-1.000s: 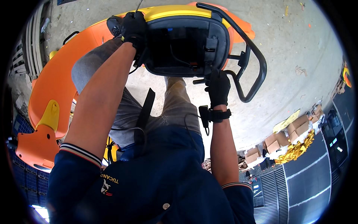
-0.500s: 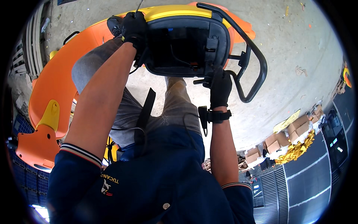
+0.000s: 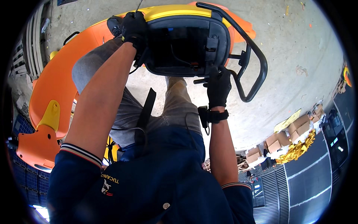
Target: The person uses a screwdriver to remove screws from the seat assembly of an orange and yellow electric scooter. They then detach the seat and place it on the floor, revealing the internal components of the scooter's body.
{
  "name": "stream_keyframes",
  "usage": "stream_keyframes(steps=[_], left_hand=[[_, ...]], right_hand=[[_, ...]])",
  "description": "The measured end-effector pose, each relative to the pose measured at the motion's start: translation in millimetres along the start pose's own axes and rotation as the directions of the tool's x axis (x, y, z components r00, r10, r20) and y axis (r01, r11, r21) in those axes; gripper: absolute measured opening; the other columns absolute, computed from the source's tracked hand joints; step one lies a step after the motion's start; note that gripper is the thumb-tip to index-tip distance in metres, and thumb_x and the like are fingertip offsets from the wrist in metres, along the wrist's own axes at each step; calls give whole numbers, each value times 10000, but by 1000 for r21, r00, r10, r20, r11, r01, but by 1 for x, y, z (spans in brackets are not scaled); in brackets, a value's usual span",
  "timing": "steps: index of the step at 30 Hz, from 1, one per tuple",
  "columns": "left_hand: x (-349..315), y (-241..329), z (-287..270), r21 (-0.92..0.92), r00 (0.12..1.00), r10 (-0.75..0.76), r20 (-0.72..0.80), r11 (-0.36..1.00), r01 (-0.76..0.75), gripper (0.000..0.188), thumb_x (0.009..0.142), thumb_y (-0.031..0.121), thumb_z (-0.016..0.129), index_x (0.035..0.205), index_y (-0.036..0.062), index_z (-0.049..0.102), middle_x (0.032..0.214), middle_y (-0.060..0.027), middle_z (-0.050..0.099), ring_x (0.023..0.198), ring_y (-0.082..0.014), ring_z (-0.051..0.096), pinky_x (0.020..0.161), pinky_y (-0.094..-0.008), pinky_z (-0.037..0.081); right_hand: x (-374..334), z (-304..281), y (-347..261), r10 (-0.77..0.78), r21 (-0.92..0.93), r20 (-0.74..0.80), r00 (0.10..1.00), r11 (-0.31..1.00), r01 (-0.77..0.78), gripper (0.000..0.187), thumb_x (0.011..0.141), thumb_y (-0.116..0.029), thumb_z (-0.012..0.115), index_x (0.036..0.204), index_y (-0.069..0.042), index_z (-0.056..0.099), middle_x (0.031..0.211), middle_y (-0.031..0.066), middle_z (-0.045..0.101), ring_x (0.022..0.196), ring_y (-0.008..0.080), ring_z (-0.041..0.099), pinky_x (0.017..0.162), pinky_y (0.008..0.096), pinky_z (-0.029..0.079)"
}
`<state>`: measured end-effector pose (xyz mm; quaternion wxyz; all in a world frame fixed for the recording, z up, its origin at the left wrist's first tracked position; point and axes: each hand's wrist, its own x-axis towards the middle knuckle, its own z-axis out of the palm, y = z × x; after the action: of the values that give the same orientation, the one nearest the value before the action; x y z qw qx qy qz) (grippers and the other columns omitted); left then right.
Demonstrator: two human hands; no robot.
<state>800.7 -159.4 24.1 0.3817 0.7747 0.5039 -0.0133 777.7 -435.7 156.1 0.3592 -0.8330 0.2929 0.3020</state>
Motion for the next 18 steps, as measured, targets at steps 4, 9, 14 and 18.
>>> stream_keyframes(steps=[4, 9, 14, 18], left_hand=[[0, 2, -1, -17, 1000, 8, 5, 1000, -7, 387, 833, 307, 520, 893, -53, 650, 886, -256, 664, 855, -398, 626, 796, -440, 464], [1, -1, 0, 15, 1000, 22, -9, 1000, -22, 382, 829, 304, 521, 894, -48, 652, 893, -259, 662, 866, -405, 623, 796, -442, 463], [2, -3, 2, 21, 1000, 9, -2, 1000, -9, 384, 831, 307, 518, 901, -48, 648, 894, -258, 662, 866, -405, 623, 791, -444, 462], [1, -1, 0, -7, 1000, 0, -1, 1000, 0, 390, 833, 312, 514, 900, -49, 646, 896, -258, 662, 867, -407, 623, 792, -448, 463]], right_hand=[[7, -6, 10, -173, -215, 9, 985, 962, 171, 222, 900, -197, 612, 1014, -9, 580, 878, 115, 634, 862, 232, 627, 750, 353, 498], [13, -4, 29, -605, -439, 15, 796, 711, 549, 211, 887, -167, 609, 1022, -9, 577, 861, 136, 626, 869, 260, 621, 747, 365, 493], [2, 0, 1, -125, -114, -22, 992, 986, 121, 197, 895, -152, 593, 1033, -14, 570, 877, 160, 620, 862, 291, 618, 730, 375, 490], [8, -5, 8, -95, -187, 9, 995, 978, 95, 178, 901, -154, 589, 1009, -13, 568, 883, 163, 617, 853, 294, 618, 726, 377, 489]])
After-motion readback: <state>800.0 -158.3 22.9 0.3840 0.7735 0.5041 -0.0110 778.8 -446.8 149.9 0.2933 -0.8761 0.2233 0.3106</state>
